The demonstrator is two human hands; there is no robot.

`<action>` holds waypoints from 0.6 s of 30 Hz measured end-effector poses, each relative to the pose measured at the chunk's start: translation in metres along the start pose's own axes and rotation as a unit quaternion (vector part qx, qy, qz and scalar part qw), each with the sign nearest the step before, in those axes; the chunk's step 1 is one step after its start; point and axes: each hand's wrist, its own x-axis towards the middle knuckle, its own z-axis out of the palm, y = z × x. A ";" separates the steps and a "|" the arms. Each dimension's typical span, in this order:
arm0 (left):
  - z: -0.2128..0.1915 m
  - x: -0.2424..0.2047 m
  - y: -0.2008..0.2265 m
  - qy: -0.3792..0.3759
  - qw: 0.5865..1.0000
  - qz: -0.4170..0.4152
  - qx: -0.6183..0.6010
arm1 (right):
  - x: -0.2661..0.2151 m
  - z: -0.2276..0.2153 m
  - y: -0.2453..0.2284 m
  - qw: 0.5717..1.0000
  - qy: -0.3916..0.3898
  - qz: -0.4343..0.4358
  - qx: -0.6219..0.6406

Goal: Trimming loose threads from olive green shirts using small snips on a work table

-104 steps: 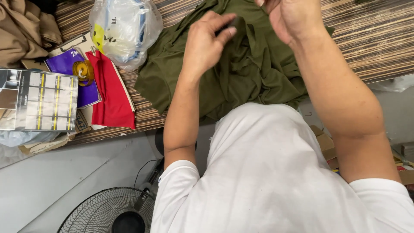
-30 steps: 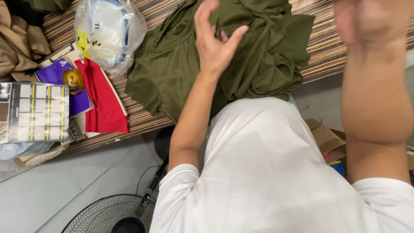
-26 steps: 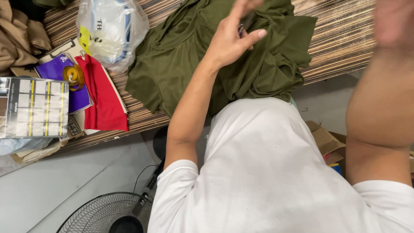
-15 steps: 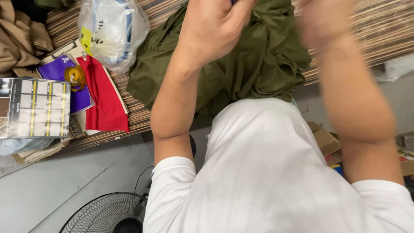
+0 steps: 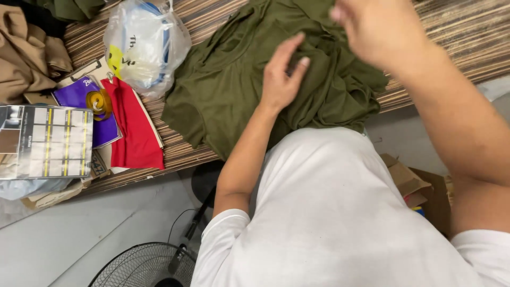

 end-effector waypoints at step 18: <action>-0.004 -0.011 0.045 -0.143 0.958 0.204 0.144 | -0.079 0.041 -0.039 0.970 0.227 0.090 0.007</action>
